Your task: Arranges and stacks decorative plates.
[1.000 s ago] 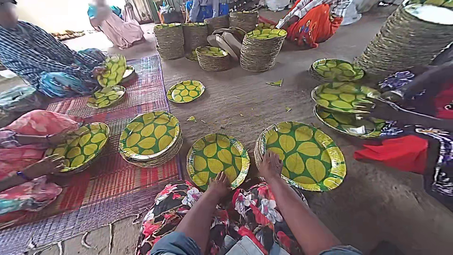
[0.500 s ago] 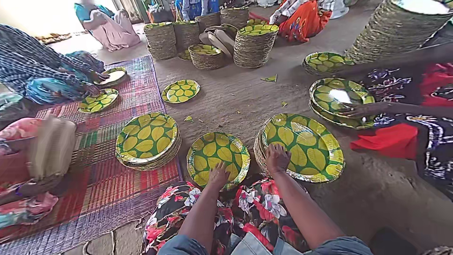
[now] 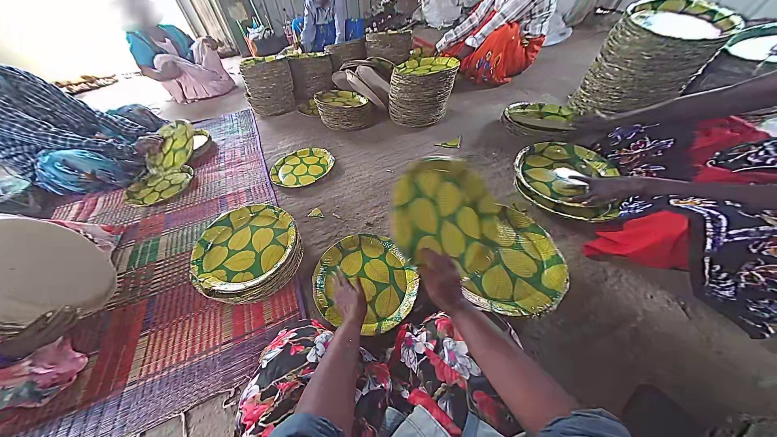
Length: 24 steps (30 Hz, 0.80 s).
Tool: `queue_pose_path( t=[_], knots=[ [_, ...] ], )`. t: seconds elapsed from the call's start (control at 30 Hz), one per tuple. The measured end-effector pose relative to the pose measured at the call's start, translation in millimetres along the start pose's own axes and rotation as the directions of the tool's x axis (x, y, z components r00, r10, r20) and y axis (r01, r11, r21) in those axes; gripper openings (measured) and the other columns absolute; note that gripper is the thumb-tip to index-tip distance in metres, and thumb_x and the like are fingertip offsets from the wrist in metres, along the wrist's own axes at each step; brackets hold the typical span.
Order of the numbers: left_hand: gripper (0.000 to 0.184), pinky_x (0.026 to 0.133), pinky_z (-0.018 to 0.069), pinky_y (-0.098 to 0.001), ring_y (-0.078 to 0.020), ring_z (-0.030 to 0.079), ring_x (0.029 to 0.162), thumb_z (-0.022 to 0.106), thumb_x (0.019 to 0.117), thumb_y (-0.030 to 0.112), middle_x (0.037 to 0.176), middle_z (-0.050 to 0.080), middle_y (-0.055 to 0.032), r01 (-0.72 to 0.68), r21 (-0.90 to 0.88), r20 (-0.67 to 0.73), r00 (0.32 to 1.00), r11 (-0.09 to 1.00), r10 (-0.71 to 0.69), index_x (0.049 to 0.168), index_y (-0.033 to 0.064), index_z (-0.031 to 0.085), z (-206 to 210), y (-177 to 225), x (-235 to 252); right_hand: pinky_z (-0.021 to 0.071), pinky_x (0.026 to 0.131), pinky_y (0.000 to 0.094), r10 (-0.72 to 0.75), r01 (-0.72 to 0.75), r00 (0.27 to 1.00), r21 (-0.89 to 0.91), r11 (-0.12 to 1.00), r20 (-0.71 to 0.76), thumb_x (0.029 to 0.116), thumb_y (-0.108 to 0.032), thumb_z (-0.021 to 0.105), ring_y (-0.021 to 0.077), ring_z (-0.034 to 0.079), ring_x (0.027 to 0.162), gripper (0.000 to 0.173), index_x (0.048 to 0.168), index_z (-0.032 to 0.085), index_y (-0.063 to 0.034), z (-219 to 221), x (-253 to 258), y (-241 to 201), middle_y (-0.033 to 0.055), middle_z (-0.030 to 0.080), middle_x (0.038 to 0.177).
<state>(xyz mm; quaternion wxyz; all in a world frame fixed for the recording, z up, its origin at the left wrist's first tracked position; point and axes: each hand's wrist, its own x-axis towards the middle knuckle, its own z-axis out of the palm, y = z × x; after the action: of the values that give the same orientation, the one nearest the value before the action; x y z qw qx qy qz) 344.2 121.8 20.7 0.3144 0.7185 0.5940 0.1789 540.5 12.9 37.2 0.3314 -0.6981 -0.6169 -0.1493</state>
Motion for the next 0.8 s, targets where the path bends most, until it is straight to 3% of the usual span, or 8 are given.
queue_pose_path(
  t=[0.03, 0.1, 0.17, 0.27, 0.33, 0.47, 0.67, 0.8],
  knots=[
    [0.061, 0.125, 0.0201, -0.0559, -0.0427, 0.021, 0.156, 0.032, 0.1113, 0.029, 0.168, 0.017, -0.0295, -0.037, -0.056, -0.191, 0.981, 0.998, 0.025, 0.161, -0.0045, 0.021, -0.9, 0.6, 4.8, 0.0495, 0.104, 0.0598, -0.091, 0.077, 0.967, 0.07, 0.995, 0.237, 0.0985, 0.002, 0.056, 0.0399, 0.063, 0.128, 0.023, 0.111, 0.075, 0.0011, 4.8, -1.6, -9.4, 0.0197, 0.066, 0.137],
    [0.062, 0.125, 0.0103, -0.0601, -0.0415, 0.012, 0.159, 0.028, 0.1096, 0.031, 0.17, 0.01, -0.0273, -0.046, -0.05, -0.32, 0.947, 0.998, 0.028, 0.161, -0.0034, 0.021, -2.1, -1.6, 10.4, 0.0385, 0.116, 0.0573, -0.239, 0.151, 0.702, 0.188, 0.971, 0.671, 0.1044, 0.002, 0.045, 0.0367, 0.051, 0.142, 0.031, 0.125, 0.067, 0.0038, 20.0, -0.5, -18.8, 0.0194, 0.057, 0.149],
    [0.063, 0.124, 0.012, -0.0656, -0.0426, 0.012, 0.158, 0.033, 0.1117, 0.036, 0.17, 0.011, -0.0281, -0.001, 0.077, -0.065, 0.998, 0.997, 0.006, 0.161, -0.0012, 0.024, -4.6, -4.2, 3.4, 0.039, 0.114, 0.0585, -0.266, 0.14, 0.506, 0.227, 0.964, 0.82, 0.1106, -0.014, 0.04, 0.0382, 0.055, 0.138, 0.035, 0.128, 0.063, 0.0039, 35.0, 0.1, -16.8, 0.0219, 0.062, 0.142],
    [0.071, 0.122, 0.0153, -0.0695, -0.0428, 0.009, 0.159, 0.049, 0.1078, 0.04, 0.171, 0.01, -0.0255, -0.116, 0.376, 0.461, 0.884, 0.919, -0.077, 0.163, 0.0048, 0.023, 10.4, -10.1, -5.1, 0.0239, 0.122, 0.0633, -0.006, -0.086, 0.722, 0.098, 0.991, 0.692, 0.1109, -0.034, 0.042, 0.0418, 0.047, 0.144, 0.051, 0.139, 0.058, 0.0058, 24.3, 7.9, -8.7, 0.027, 0.055, 0.148],
    [0.091, 0.121, 0.0125, -0.0717, -0.041, 0.002, 0.16, 0.064, 0.0994, 0.044, 0.172, 0.003, -0.0227, -0.193, 0.476, 0.553, 0.824, 0.858, -0.121, 0.165, 0.0074, 0.014, 21.5, -10.1, -12.4, 0.0187, 0.124, 0.064, 0.331, -0.314, 0.813, -0.118, 0.942, 0.479, 0.1079, -0.035, 0.05, 0.0411, 0.035, 0.152, 0.059, 0.153, 0.044, 0.0032, 10.1, 18.1, -3.1, 0.0258, 0.04, 0.161],
    [0.099, 0.119, 0.0153, -0.0742, -0.0385, 0.001, 0.16, 0.071, 0.094, 0.047, 0.173, 0.001, -0.0182, -0.213, 0.484, 0.561, 0.82, 0.849, -0.114, 0.166, 0.0103, 0.014, 24.1, -14.4, -5.9, 0.0338, 0.115, 0.0615, 0.712, -0.592, 0.57, -0.395, 0.702, 0.41, 0.1068, -0.017, 0.048, 0.0398, 0.041, 0.147, 0.042, 0.142, 0.055, 0.0048, -1.1, 22.0, 21.2, 0.0255, 0.049, 0.152],
    [0.084, 0.121, 0.0153, -0.0709, -0.0366, 0.01, 0.16, 0.07, 0.0948, 0.025, 0.172, 0.012, -0.0172, -0.236, 0.461, 0.525, 0.85, 0.856, -0.049, 0.164, 0.0114, 0.024, 23.5, -17.4, 1.2, 0.0379, 0.11, 0.0624, 0.683, -0.595, 0.686, -0.347, 0.725, 0.251, 0.11, -0.025, 0.046, 0.0416, 0.051, 0.138, 0.039, 0.134, 0.064, -0.0002, -8.6, 18.7, 26.9, 0.0255, 0.058, 0.143],
    [0.062, 0.125, 0.0101, -0.0652, -0.0417, 0.013, 0.158, 0.046, 0.1078, 0.025, 0.169, 0.017, -0.0276, -0.236, 0.229, 0.005, 0.97, 0.944, 0.242, 0.161, -0.0003, 0.028, 10.6, -2.6, 0.4, 0.051, 0.098, 0.0626, 0.17, -0.178, 0.982, -0.098, 0.979, -0.086, 0.0994, -0.004, 0.058, 0.0459, 0.066, 0.121, 0.024, 0.113, 0.076, 0.0032, -0.9, 9.6, 20.5, 0.0262, 0.068, 0.131]
  ],
)
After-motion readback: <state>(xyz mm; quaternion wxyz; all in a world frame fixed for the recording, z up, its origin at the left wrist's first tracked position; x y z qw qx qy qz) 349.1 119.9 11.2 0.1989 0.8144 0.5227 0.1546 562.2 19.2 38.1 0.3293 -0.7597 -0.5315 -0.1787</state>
